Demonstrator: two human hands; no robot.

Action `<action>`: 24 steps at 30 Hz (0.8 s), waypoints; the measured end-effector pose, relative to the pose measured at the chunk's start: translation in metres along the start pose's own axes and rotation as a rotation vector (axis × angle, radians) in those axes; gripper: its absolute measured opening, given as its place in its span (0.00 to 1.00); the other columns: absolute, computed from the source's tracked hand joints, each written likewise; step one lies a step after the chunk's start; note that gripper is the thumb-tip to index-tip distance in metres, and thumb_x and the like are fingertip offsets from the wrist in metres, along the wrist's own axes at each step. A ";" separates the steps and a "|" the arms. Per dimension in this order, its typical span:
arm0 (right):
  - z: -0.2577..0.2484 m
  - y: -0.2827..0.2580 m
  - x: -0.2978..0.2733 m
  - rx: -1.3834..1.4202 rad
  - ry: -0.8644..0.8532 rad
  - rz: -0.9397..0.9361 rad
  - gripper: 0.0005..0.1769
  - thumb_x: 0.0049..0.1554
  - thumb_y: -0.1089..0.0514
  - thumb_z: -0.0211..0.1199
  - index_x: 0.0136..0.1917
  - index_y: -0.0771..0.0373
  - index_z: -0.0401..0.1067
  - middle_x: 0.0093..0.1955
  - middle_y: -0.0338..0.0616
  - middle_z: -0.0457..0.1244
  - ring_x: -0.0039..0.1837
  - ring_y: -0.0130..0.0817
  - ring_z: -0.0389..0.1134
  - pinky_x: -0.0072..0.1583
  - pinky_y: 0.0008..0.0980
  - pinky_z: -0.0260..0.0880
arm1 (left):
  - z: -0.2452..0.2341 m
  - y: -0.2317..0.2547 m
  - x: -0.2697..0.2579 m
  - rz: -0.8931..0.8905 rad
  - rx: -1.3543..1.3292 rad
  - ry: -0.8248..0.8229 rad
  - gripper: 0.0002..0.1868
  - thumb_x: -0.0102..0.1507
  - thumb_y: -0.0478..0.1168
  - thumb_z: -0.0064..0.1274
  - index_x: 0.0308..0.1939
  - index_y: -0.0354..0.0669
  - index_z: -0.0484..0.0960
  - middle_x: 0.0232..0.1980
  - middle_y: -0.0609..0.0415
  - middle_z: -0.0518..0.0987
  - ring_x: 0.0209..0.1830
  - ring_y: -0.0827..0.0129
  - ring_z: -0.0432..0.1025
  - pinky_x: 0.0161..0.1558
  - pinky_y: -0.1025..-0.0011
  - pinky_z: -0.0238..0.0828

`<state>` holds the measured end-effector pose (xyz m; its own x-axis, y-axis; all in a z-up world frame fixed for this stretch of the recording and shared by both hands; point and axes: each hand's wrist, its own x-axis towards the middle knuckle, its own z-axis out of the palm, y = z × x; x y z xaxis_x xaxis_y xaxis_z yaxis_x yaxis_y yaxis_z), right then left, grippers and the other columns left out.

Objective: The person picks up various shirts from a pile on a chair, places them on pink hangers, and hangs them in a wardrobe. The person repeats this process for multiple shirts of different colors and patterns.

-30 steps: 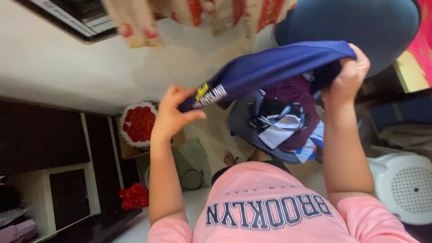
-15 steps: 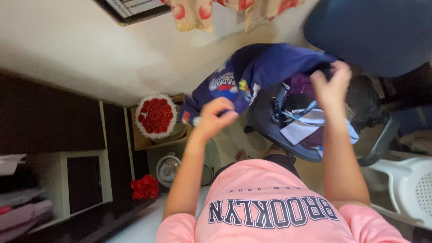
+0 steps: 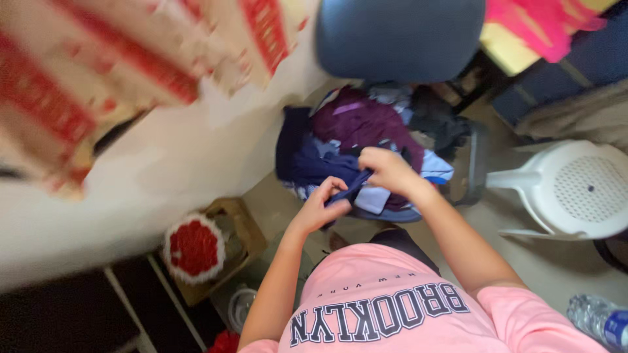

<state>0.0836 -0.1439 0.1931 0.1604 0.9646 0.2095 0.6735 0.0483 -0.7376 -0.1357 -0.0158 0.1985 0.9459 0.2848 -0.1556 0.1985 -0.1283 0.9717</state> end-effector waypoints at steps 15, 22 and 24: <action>-0.234 0.348 -0.021 -0.594 0.741 0.675 0.18 0.56 0.56 0.69 0.58 0.63 0.79 0.59 0.58 0.66 0.62 0.61 0.62 0.62 0.55 0.60 | 0.099 0.045 0.205 0.156 0.159 -0.187 0.13 0.68 0.43 0.59 0.45 0.36 0.80 0.31 0.46 0.79 0.30 0.68 0.74 0.35 0.67 0.70; -0.236 0.395 -0.002 -0.592 0.654 0.830 0.20 0.47 0.53 0.76 0.53 0.60 0.81 0.56 0.55 0.64 0.64 0.58 0.60 0.64 0.57 0.57 | 0.103 0.028 0.217 -0.122 0.142 0.056 0.18 0.61 0.42 0.62 0.44 0.35 0.72 0.23 0.47 0.74 0.24 0.75 0.64 0.27 0.66 0.61; -0.234 0.386 -0.005 -0.532 0.741 0.801 0.16 0.47 0.54 0.77 0.49 0.59 0.82 0.57 0.52 0.64 0.65 0.55 0.61 0.65 0.51 0.61 | 0.104 0.025 0.217 -0.158 0.177 0.082 0.16 0.61 0.42 0.63 0.39 0.35 0.72 0.22 0.46 0.72 0.23 0.72 0.62 0.26 0.65 0.60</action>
<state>0.5119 -0.1911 0.0573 0.9239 0.2812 0.2597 0.3783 -0.7743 -0.5074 0.1006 -0.0557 0.1706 0.8767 0.3902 -0.2813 0.3913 -0.2383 0.8889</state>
